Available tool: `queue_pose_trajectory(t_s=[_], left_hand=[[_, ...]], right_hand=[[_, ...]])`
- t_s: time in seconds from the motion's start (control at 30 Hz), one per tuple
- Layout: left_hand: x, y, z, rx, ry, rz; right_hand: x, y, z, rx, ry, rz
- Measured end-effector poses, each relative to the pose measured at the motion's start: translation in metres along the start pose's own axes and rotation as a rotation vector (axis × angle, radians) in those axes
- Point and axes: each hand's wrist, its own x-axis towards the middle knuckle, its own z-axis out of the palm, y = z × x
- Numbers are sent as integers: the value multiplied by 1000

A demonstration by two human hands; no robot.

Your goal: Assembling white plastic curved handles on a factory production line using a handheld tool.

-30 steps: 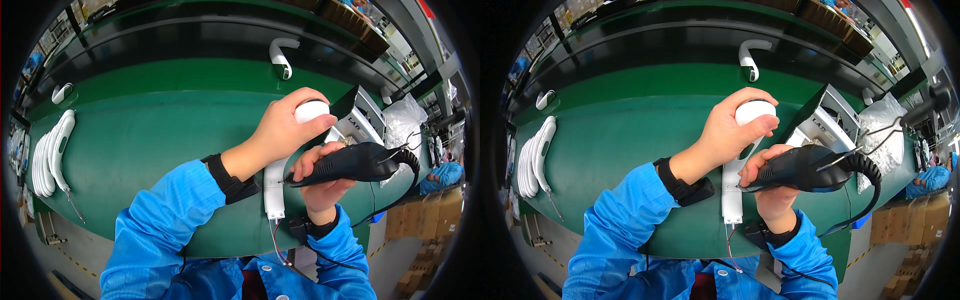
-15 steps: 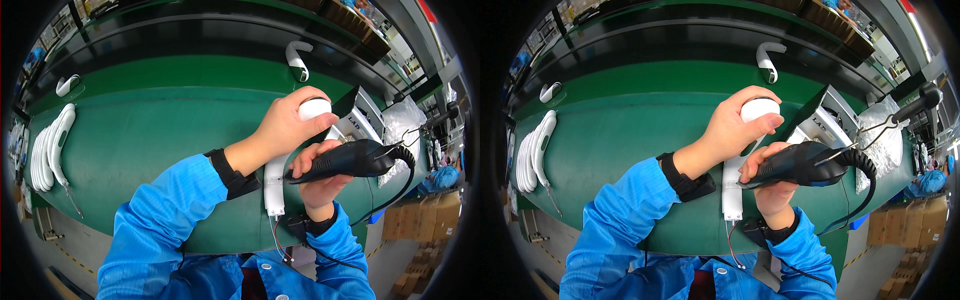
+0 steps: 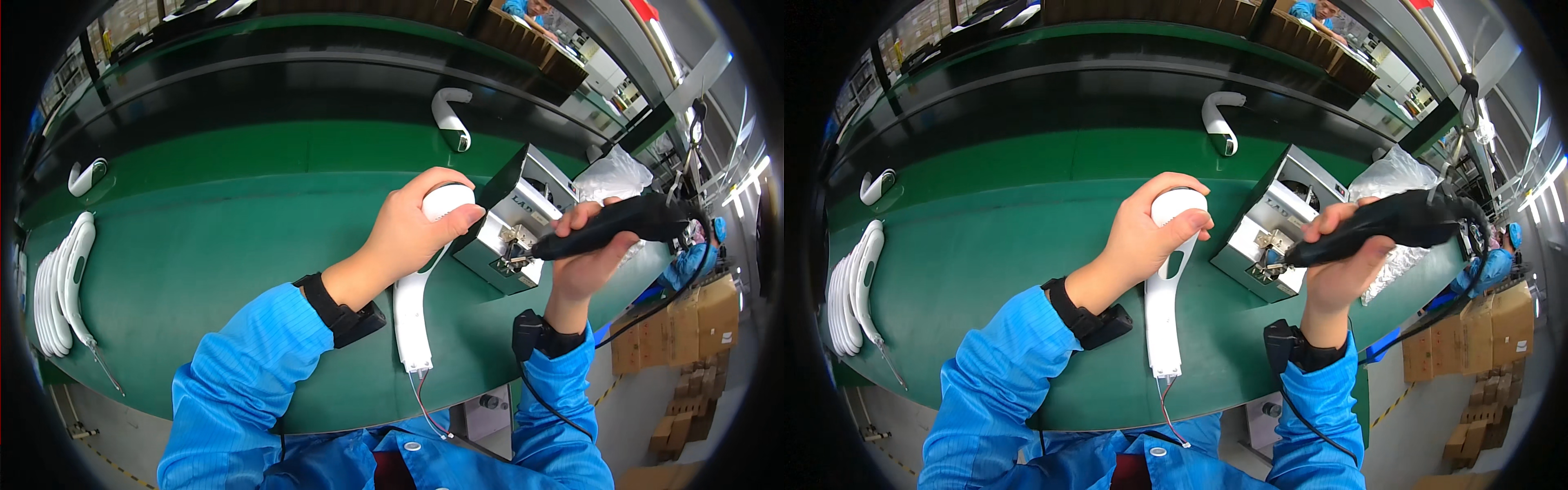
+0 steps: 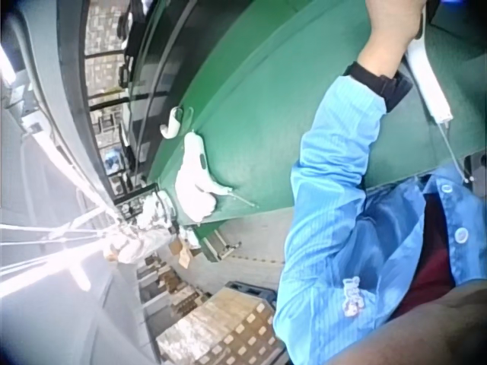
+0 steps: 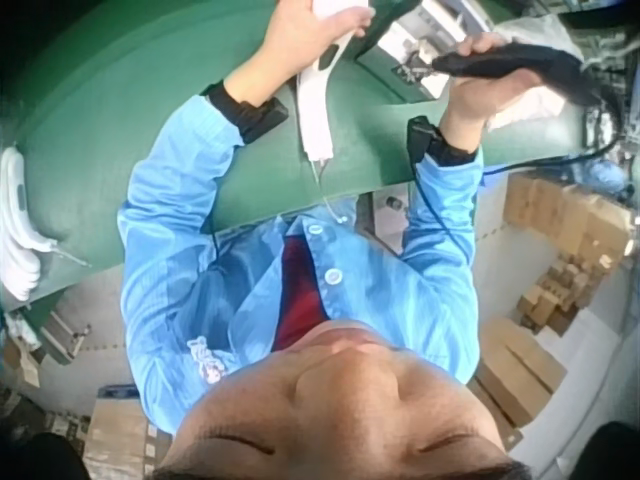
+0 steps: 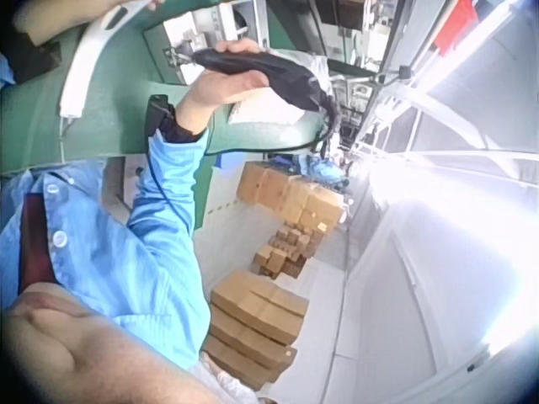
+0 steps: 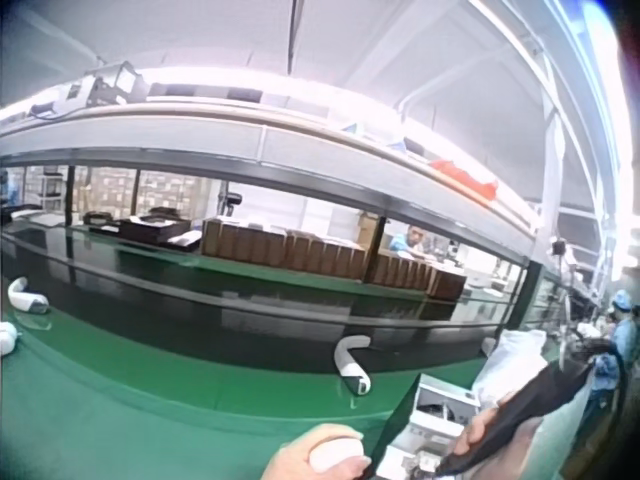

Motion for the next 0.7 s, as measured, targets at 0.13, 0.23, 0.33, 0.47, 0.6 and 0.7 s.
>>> queue_pose_trajectory(t_s=[0.13, 0.23, 0.33, 0.47, 0.6, 0.7], left_hand=[[-2, 0, -3, -6, 0, 3], [-3, 0, -4, -39, 35, -5], [1, -6, -1, -48, 37, 8], [1, -1, -2, -68, 35, -26], [0, -4, -5, -85, 39, -17], [0, 0, -4, -71, 35, -21]], right_hand=[[-1, 7, 14, -73, -48, 116], [-10, 11, 20, -85, -136, 258], [-41, 17, 33, 0, -107, 252], [-73, 10, 75, 119, -167, 319], [-91, 11, 95, 163, -211, 391], [-94, 14, 96, 159, -220, 431]])
